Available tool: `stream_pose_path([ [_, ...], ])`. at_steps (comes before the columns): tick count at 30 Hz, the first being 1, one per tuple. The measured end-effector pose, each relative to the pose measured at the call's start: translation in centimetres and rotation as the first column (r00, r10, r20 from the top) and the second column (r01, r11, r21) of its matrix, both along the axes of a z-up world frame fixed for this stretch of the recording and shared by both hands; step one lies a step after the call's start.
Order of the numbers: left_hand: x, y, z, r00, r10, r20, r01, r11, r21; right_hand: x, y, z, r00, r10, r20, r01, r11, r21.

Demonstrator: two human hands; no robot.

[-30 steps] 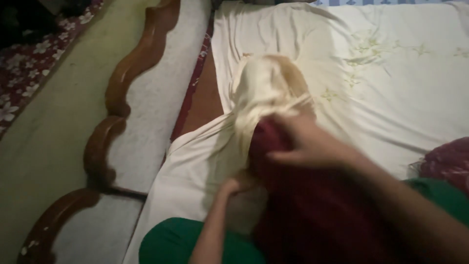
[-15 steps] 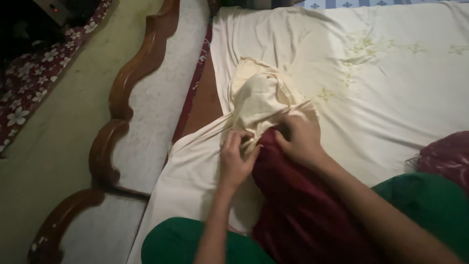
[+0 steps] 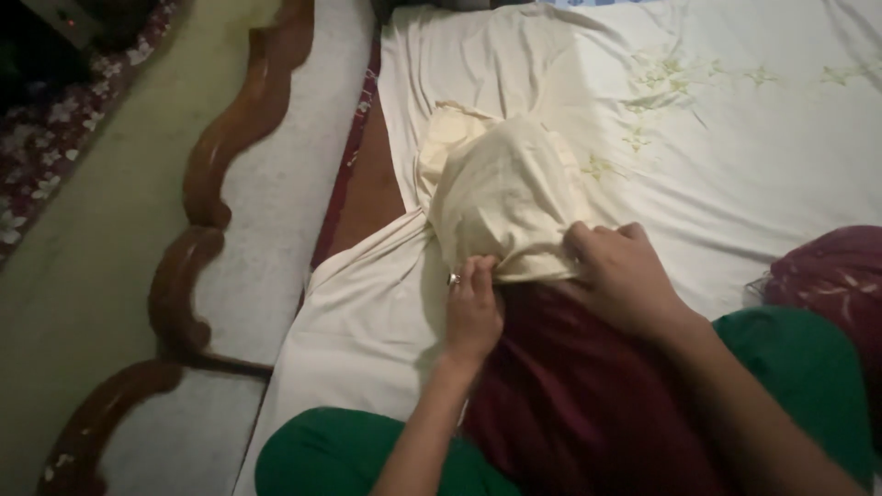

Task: Smooth out a bed sheet and insert a pillow into a pillowcase.

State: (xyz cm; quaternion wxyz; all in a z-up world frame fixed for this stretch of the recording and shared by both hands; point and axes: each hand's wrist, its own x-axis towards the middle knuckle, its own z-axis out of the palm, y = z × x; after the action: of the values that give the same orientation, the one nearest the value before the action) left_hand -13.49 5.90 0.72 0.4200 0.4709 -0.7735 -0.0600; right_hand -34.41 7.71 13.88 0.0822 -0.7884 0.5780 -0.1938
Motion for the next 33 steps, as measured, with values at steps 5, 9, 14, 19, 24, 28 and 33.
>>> stream_pose_path([
  [5,0.9,-0.8,-1.2,0.996,0.076,0.047,-0.079,0.996,0.048,-1.3,-3.1,-3.0,0.986,-0.069,-0.155,0.075,0.997,0.031],
  [9,2.2,-1.3,-2.5,0.991,0.122,0.053,-0.132,0.948,0.291,-7.6,-4.7,-7.2,0.865,-0.461,-0.200,0.461,0.886,-0.051],
  [14,1.6,0.0,-2.8,0.996,0.059,0.073,-0.090,0.814,0.574,-11.9,-4.0,-8.6,0.742,-0.588,-0.322,0.654,0.741,0.155],
  [19,1.1,-1.5,-4.8,0.982,0.166,-0.091,-0.030,0.612,0.790,-10.7,-4.6,-8.7,0.848,-0.513,-0.134,0.526,0.845,0.099],
  [24,0.6,-3.1,-10.0,0.572,0.296,-0.765,0.659,0.388,0.644,-11.7,-6.4,-13.2,0.894,-0.423,0.147,0.367,0.880,0.301],
  [28,2.0,-3.1,-2.9,0.615,0.305,-0.727,0.647,0.331,0.687,-9.3,-4.8,-9.7,0.917,-0.387,0.091,0.346,0.889,0.301],
  [33,7.1,-1.9,5.8,0.339,0.147,-0.929,0.651,0.676,0.344,-3.7,-3.0,-7.4,0.833,-0.208,0.512,0.255,0.967,-0.023],
])
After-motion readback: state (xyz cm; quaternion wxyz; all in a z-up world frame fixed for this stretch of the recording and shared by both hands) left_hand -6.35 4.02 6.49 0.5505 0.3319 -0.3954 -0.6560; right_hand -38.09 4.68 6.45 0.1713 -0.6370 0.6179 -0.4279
